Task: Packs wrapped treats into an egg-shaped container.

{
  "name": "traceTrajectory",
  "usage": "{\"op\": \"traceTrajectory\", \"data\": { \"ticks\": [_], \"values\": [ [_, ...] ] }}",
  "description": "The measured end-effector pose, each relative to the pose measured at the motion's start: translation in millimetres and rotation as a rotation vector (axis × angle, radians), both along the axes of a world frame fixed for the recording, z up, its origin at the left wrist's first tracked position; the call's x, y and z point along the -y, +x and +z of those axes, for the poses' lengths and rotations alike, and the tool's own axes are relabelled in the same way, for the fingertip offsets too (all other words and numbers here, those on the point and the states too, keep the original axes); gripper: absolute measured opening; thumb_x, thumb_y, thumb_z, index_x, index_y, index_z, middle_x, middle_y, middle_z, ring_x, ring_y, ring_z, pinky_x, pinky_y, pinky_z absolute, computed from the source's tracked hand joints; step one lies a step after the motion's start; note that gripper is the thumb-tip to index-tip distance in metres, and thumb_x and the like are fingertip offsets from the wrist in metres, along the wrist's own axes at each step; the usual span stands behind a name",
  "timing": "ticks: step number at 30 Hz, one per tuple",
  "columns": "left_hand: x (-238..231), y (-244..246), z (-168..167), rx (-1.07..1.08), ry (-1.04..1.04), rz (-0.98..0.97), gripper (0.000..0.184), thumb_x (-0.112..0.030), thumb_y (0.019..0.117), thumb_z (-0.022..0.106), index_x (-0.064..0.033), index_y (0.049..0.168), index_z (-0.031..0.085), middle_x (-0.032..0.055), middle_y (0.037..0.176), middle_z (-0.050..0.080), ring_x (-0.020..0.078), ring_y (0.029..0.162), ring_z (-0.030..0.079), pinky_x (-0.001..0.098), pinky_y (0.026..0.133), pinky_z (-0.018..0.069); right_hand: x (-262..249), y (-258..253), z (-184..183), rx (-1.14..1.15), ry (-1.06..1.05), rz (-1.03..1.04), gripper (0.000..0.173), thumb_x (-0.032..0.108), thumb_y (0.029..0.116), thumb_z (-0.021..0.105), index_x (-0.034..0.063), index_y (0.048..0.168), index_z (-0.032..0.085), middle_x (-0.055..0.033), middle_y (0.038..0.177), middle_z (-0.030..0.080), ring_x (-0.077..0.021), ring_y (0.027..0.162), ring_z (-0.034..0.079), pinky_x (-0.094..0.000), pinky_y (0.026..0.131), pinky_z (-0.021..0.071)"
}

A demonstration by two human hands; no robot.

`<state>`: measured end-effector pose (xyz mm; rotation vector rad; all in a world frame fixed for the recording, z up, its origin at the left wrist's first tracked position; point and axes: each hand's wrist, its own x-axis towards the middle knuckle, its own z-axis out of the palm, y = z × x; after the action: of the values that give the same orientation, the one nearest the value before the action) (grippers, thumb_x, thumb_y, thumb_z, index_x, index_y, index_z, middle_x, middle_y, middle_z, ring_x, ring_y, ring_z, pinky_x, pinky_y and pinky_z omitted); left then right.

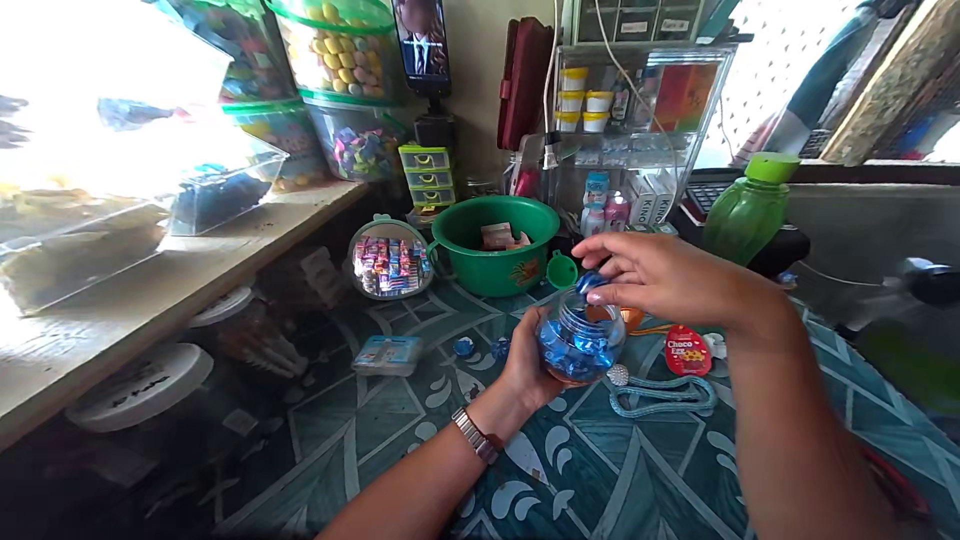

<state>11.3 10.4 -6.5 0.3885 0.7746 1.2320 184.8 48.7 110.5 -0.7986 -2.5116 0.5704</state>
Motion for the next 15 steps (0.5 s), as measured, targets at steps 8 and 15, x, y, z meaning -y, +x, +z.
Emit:
{"op": "traceTrajectory", "data": {
  "ticks": [8, 15],
  "values": [
    [1.2, -0.5, 3.0, 0.026, 0.040, 0.044, 0.049, -0.045, 0.1057, 0.024, -0.0115, 0.113, 0.059, 0.0151, 0.102, 0.067, 0.0306, 0.093, 0.068, 0.0505, 0.075, 0.0575, 11.7, -17.1, -0.2, 0.167, 0.042, 0.000, 0.005, 0.007, 0.0897, 0.078, 0.0100, 0.093, 0.076, 0.0002, 0.084, 0.074, -0.0070, 0.074, 0.068, -0.0257, 0.071, 0.0568],
    [2.1, 1.5, -0.9, 0.019, 0.100, 0.029, 0.044, -0.036, 0.1059, 0.025, -0.0094, 0.105, 0.060, 0.0129, 0.094, 0.068, 0.0257, 0.087, 0.070, 0.0441, 0.075, 0.0585, 3.4, -19.8, -2.6, 0.337, -0.059, 0.161, 0.010, 0.005, 0.0966, 0.068, 0.0052, 0.094, 0.078, -0.0030, 0.084, 0.073, -0.0055, 0.077, 0.065, -0.0241, 0.074, 0.0529]
  ]
}}
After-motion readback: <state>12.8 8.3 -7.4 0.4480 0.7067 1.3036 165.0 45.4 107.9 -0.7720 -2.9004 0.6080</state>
